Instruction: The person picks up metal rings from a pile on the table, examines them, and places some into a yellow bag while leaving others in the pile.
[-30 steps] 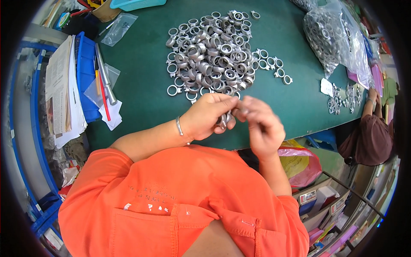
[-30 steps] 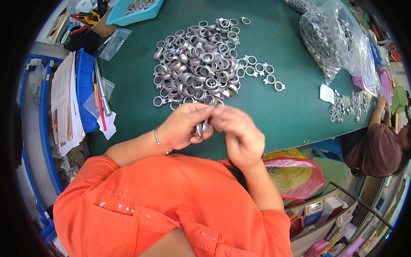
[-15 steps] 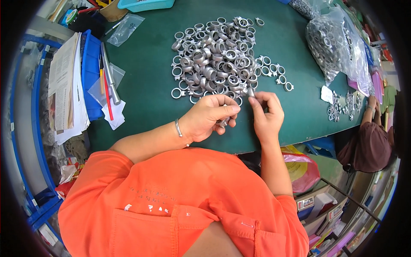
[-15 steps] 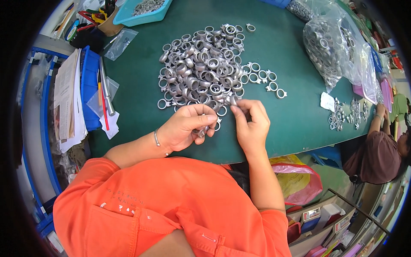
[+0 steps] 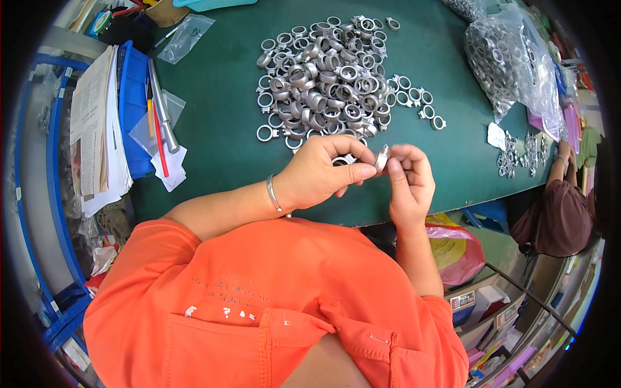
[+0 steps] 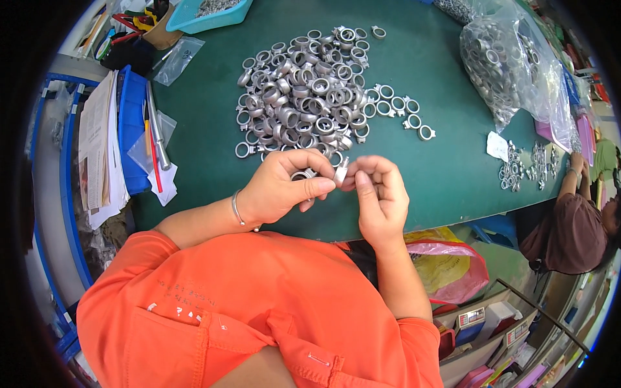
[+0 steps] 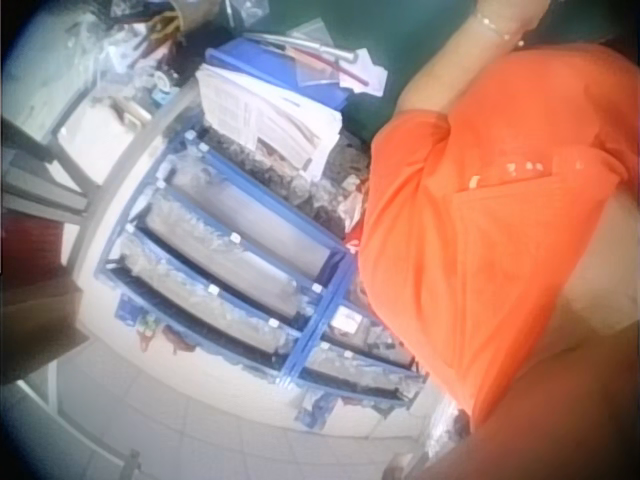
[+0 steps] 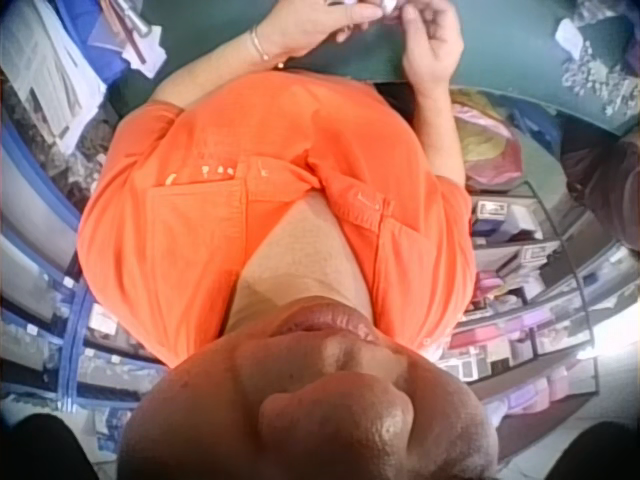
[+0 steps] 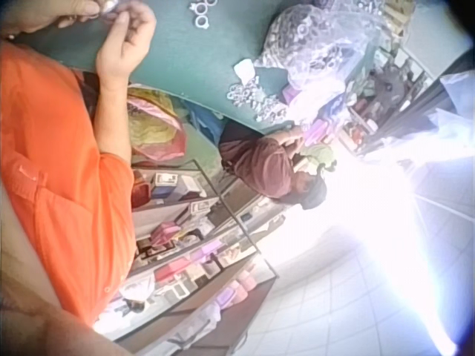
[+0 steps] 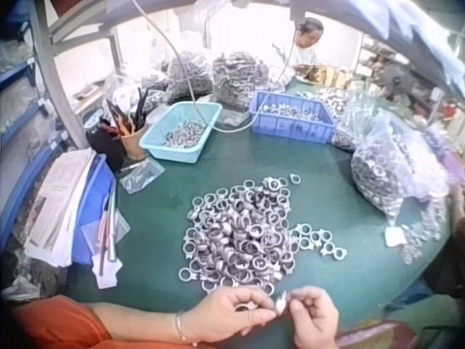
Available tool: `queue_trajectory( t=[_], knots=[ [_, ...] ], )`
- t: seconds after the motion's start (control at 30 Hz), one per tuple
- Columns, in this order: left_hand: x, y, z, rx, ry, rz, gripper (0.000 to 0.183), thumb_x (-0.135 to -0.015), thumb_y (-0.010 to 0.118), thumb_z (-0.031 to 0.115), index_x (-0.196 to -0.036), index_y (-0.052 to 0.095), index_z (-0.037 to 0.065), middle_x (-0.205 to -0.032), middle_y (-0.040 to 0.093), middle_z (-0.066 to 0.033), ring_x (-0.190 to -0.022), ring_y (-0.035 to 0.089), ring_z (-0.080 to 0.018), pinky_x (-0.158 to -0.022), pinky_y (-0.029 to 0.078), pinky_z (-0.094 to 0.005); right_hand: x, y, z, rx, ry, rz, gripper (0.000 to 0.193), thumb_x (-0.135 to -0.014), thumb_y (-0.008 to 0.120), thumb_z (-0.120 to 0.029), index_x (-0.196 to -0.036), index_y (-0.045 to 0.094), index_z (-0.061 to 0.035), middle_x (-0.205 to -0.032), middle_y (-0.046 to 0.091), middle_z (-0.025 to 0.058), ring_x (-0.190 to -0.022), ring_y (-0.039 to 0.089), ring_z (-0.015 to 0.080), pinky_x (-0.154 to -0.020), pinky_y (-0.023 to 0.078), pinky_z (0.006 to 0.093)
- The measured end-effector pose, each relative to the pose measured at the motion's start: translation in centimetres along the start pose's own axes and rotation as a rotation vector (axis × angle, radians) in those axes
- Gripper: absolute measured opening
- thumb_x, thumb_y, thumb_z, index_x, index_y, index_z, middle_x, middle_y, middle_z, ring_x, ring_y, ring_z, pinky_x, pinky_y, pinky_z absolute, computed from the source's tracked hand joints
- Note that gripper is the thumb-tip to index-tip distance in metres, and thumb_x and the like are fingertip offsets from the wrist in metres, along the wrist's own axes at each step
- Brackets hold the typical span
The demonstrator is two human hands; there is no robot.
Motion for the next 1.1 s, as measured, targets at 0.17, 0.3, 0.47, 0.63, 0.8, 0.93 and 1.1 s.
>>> queue_trajectory(
  t=[0.17,0.3,0.47,0.63,0.8,0.93,1.1],
  knots=[
    [0.2,0.1,1.1,-0.238,0.237,0.033,0.008,-0.081,0.063,0.005,-0.087,0.063,0.001,-0.08,0.057,-0.0016,-0.058,0.051,-0.0053,-0.048,0.04,-0.018,0.4,0.9,-0.3,0.013,0.009,-0.091,0.03,-0.084,0.057,0.003,-0.112,0.048,0.0062,-0.099,0.059,0.0115,-0.086,0.059,0.0149,-0.076,0.05,0.0258],
    [0.4,-0.5,0.8,-0.191,0.124,0.106,0.008,-0.079,0.065,0.008,-0.086,0.065,0.003,-0.078,0.06,0.0004,-0.06,0.052,-0.0047,-0.053,0.042,-0.0193,0.2,1.1,-0.7,-0.051,-0.062,-0.069,0.034,-0.079,0.06,0.01,-0.11,0.049,0.0052,-0.104,0.057,0.0123,-0.088,0.057,0.0135,-0.075,0.05,0.025],
    [0.4,-0.4,0.6,-0.135,0.083,0.087,0.008,-0.08,0.064,0.004,-0.088,0.062,0.0,-0.082,0.057,-0.0028,-0.054,0.049,-0.0042,-0.043,0.037,-0.0162,0.5,0.7,-0.3,0.022,-0.081,-0.074,0.035,-0.077,0.061,0.011,-0.11,0.05,0.0048,-0.106,0.055,0.0126,-0.087,0.057,0.0129,-0.074,0.05,0.024],
    [0.5,-0.4,0.6,-0.134,0.097,0.104,0.013,-0.078,0.068,0.007,-0.088,0.062,0.002,-0.078,0.059,-0.0024,-0.051,0.048,-0.0037,-0.043,0.036,-0.0159,0.5,0.8,-0.4,0.085,-0.121,-0.057,0.034,-0.077,0.062,0.01,-0.109,0.051,0.0054,-0.105,0.055,0.0131,-0.085,0.058,0.0136,-0.073,0.05,0.024],
    [0.4,-0.6,0.4,-0.084,0.088,0.114,0.017,-0.079,0.069,0.012,-0.091,0.063,0.003,-0.075,0.061,-0.001,-0.054,0.05,-0.0031,-0.045,0.039,-0.0172,0.4,1.1,-1.3,0.257,-0.204,-0.007,0.032,-0.073,0.066,0.008,-0.103,0.055,0.0047,-0.101,0.056,0.0136,-0.081,0.059,0.0152,-0.07,0.05,0.0243],
    [0.2,-1.3,-1.2,0.076,-0.085,0.144,0.015,-0.084,0.062,0.009,-0.097,0.061,0.001,-0.077,0.061,-0.0033,-0.058,0.052,-0.0047,-0.043,0.038,-0.0166,0.9,2.7,-4.6,0.787,-0.62,0.019,0.028,-0.067,0.07,0.007,-0.093,0.06,0.0027,-0.095,0.057,0.0134,-0.072,0.058,0.0189,-0.062,0.049,0.0259],
    [0.6,-0.1,-2.4,0.642,-0.368,0.005,0.032,-0.093,0.044,0.034,-0.095,0.058,0.005,-0.069,0.053,-0.0012,-0.06,0.051,-0.0103,-0.043,0.036,-0.022,-0.5,4.3,-5.3,0.593,-0.579,-0.226,0.016,-0.069,0.067,0.002,-0.085,0.062,0.0018,-0.079,0.059,0.0127,-0.069,0.057,0.0248,-0.061,0.047,0.0325]
  ],
)
Point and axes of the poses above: each hand's wrist, its own x-axis away from the middle knuckle, its own y-axis out of the palm, z = x × y, the point moved 7 cm from there along -x, towards the middle knuckle
